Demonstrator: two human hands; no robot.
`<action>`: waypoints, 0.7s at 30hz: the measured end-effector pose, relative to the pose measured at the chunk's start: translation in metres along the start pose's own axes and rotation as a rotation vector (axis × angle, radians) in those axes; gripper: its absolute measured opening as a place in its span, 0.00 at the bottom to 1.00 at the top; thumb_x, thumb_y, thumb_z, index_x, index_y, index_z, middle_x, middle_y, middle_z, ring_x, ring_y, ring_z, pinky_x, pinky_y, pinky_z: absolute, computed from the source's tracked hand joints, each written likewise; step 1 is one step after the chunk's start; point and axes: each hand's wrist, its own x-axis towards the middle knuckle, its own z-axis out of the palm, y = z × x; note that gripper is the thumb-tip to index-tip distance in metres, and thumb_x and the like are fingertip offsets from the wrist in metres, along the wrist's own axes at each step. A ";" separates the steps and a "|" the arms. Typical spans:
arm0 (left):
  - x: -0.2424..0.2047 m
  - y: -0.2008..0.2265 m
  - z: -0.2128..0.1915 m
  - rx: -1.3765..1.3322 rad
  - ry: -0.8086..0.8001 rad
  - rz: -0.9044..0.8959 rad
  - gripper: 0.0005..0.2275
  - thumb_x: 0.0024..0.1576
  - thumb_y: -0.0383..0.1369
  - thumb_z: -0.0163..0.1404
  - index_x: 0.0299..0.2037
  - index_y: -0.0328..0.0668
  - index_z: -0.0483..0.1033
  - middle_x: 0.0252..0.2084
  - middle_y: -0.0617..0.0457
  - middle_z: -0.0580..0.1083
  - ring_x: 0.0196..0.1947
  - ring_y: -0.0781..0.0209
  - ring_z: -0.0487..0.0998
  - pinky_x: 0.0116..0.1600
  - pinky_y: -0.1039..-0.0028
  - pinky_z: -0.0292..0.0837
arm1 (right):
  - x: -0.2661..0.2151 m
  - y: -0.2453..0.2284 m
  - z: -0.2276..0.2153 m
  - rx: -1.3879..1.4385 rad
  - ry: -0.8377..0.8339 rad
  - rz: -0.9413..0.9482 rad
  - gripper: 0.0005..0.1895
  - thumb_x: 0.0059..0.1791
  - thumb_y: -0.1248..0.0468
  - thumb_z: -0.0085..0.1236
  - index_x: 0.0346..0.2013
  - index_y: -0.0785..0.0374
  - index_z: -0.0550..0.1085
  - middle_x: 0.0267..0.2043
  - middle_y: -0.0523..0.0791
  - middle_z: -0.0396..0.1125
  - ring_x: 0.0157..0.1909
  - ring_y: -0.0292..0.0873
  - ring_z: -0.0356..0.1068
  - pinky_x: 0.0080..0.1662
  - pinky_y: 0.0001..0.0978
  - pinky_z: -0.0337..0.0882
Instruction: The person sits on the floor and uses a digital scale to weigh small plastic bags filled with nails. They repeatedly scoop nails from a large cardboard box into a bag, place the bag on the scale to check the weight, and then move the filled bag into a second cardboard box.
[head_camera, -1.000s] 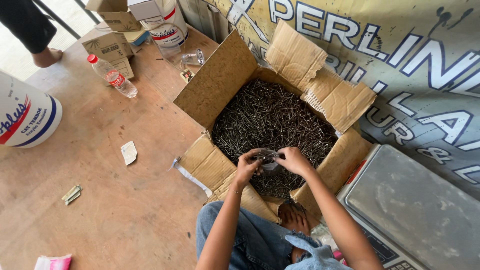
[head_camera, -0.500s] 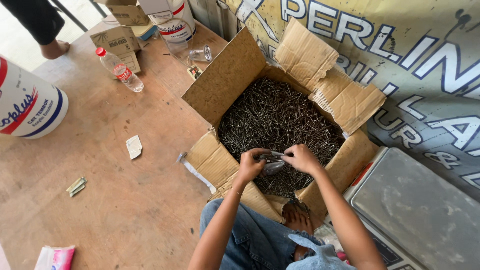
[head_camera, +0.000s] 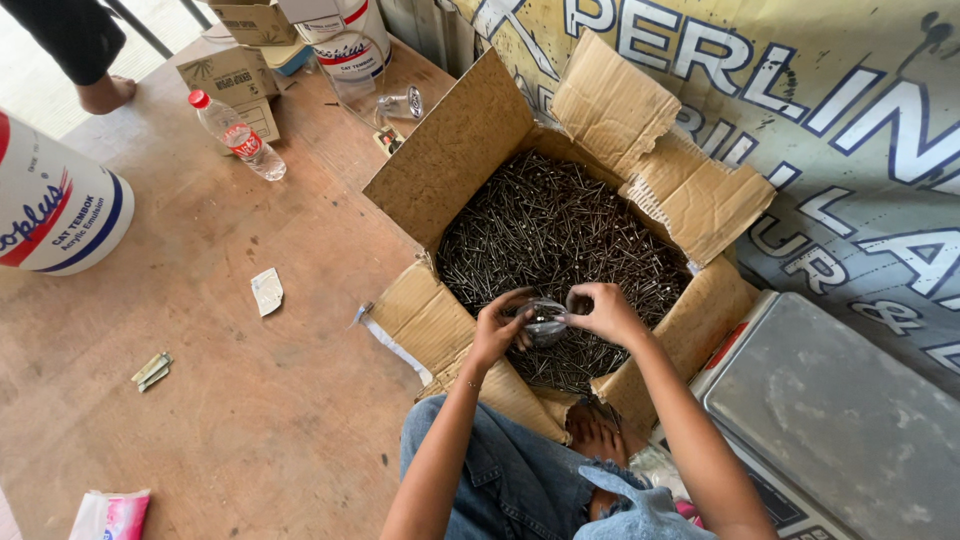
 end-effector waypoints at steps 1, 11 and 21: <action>0.001 -0.002 0.000 -0.001 -0.001 -0.002 0.19 0.53 0.22 0.49 0.55 0.29 0.64 0.45 0.37 0.71 0.12 0.55 0.74 0.14 0.77 0.73 | -0.002 0.000 0.002 0.000 0.000 0.003 0.09 0.34 0.60 0.65 0.20 0.58 0.74 0.19 0.45 0.68 0.26 0.43 0.66 0.33 0.33 0.65; 0.005 -0.008 -0.002 -0.012 0.034 0.016 0.19 0.50 0.20 0.53 0.53 0.27 0.64 0.43 0.36 0.74 0.12 0.54 0.74 0.13 0.77 0.73 | 0.001 -0.016 0.017 -0.166 0.081 -0.145 0.10 0.41 0.60 0.62 0.32 0.60 0.74 0.31 0.50 0.68 0.35 0.48 0.70 0.42 0.39 0.71; 0.002 -0.001 -0.005 0.037 0.015 0.082 0.06 0.50 0.14 0.43 0.33 0.25 0.72 0.39 0.37 0.74 0.13 0.52 0.75 0.15 0.74 0.73 | 0.008 0.013 0.031 -0.069 0.156 -0.274 0.11 0.37 0.59 0.65 0.32 0.53 0.76 0.36 0.45 0.64 0.41 0.49 0.68 0.46 0.40 0.68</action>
